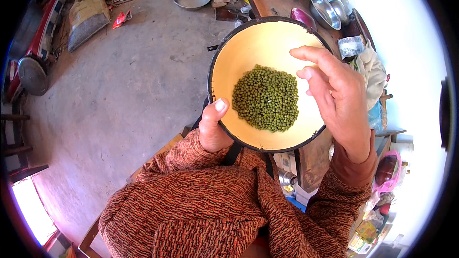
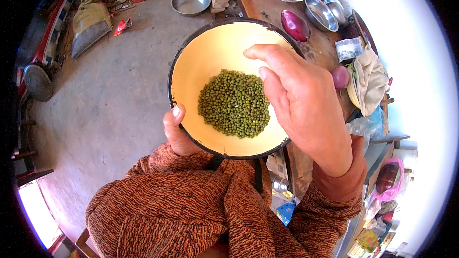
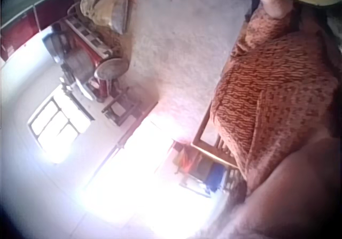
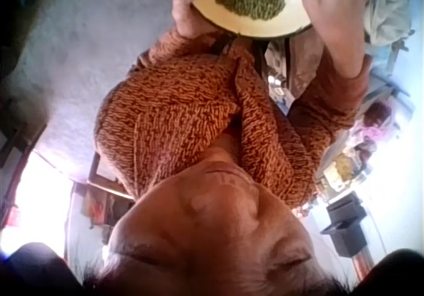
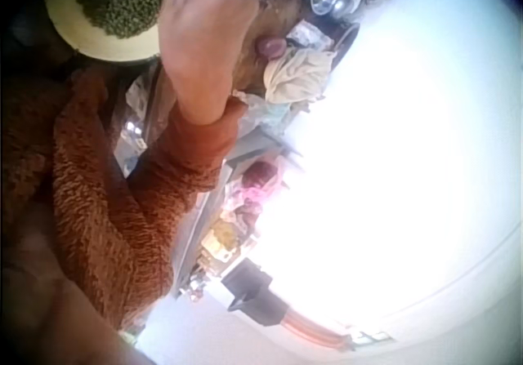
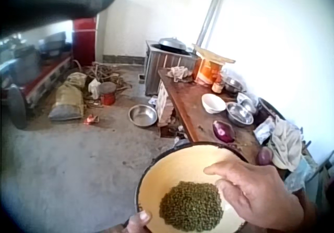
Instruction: The person pours green mung beans from a plastic bag into a yellow bowl. They then pick out small debris or stones from the beans by hand, discarding them. The person carries the bowl of beans from the indoor kitchen area to an outdoor patio and continues sorting the beans.
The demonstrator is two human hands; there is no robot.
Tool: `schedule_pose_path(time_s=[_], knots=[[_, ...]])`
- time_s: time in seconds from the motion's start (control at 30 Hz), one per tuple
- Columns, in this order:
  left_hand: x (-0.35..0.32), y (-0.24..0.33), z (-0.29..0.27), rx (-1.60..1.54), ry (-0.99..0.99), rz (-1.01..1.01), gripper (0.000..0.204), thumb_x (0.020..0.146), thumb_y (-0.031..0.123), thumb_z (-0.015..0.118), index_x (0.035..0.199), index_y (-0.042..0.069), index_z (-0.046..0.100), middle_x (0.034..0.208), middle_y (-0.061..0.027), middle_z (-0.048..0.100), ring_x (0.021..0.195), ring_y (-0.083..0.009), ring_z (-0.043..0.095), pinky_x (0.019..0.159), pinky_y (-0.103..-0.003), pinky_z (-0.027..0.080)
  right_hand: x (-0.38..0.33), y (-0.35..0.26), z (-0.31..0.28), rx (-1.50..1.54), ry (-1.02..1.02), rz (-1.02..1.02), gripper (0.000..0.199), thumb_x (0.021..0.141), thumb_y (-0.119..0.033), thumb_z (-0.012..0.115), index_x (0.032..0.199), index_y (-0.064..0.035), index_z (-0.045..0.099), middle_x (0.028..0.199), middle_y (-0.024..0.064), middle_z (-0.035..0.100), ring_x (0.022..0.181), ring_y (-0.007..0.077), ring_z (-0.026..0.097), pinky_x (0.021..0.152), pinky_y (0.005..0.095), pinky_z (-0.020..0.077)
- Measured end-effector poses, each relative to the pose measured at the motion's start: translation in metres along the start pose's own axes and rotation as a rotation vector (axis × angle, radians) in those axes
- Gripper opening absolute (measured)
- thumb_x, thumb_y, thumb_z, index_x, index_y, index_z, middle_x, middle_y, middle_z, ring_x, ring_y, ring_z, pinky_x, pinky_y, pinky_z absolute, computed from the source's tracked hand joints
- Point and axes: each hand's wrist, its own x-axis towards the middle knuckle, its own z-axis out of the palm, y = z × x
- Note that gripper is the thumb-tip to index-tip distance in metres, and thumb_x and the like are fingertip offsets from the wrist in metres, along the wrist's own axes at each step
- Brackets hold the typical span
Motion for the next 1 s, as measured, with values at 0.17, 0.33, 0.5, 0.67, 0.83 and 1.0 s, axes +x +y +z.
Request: schedule_pose_path(time_s=[0.17,0.33,0.5,0.67,0.83,1.0], knots=[[0.000,0.002,-0.007,-0.037,-0.087,0.016,0.084,0.079,0.050,0.053,0.143,0.003,0.027,0.140,-0.0176,0.039,0.126,-0.0307,0.043,0.104,-0.045,0.036,-0.003,0.001,0.001,0.014,0.054,-0.074,0.021,0.096,-0.003,0.046,0.109,-0.0005,0.062,0.110,0.0133,0.064,0.088,0.0176,0.066,0.067,0.0249,0.0528],[-0.002,0.012,-0.009,0.007,-0.017,0.039,0.084,0.076,0.055,0.056,0.140,0.004,0.035,0.136,-0.0178,0.045,0.120,-0.0322,0.048,0.099,-0.047,0.040,-0.009,0.002,0.001,-0.079,0.301,-0.216,0.022,0.096,-0.002,0.042,0.106,0.0006,0.062,0.116,0.0161,0.061,0.101,0.0210,0.062,0.077,0.0285,0.0536],[0.003,0.027,-0.024,0.062,-0.005,0.086,0.080,0.079,0.056,0.053,0.137,0.002,0.039,0.133,-0.0176,0.047,0.117,-0.0318,0.049,0.097,-0.046,0.041,-0.044,0.060,0.033,0.206,0.712,-0.021,0.021,0.096,-0.002,0.043,0.108,0.0001,0.060,0.114,0.0133,0.062,0.111,0.0229,0.057,0.086,0.0323,0.0511],[0.027,0.055,-0.057,0.196,0.151,0.311,0.071,0.084,0.051,0.051,0.133,-0.001,0.043,0.128,-0.0157,0.052,0.115,-0.0286,0.050,0.097,-0.042,0.040,-0.095,0.135,0.088,-0.238,0.211,0.486,0.045,0.086,-0.018,0.066,0.126,-0.0029,0.051,0.121,0.0182,0.057,0.113,0.0306,0.056,0.092,0.0361,0.0461],[0.041,0.084,-0.081,0.095,0.181,0.440,0.061,0.087,0.043,0.051,0.133,0.002,0.044,0.129,-0.0117,0.052,0.117,-0.0262,0.050,0.099,-0.041,0.039,-0.130,0.177,0.134,-0.421,0.030,0.383,0.075,0.075,-0.019,0.073,0.140,-0.0058,0.036,0.143,0.0191,0.036,0.130,0.0357,0.037,0.108,0.0428,0.0293],[0.065,0.092,-0.092,0.124,0.304,0.515,0.063,0.086,0.042,0.052,0.133,0.001,0.043,0.128,-0.0118,0.052,0.117,-0.0254,0.050,0.099,-0.040,0.040,-0.121,0.190,0.134,-0.461,-0.008,0.426,0.082,0.073,-0.021,0.073,0.143,-0.0074,0.033,0.149,0.0179,0.030,0.135,0.0353,0.031,0.112,0.0437,0.0242]])
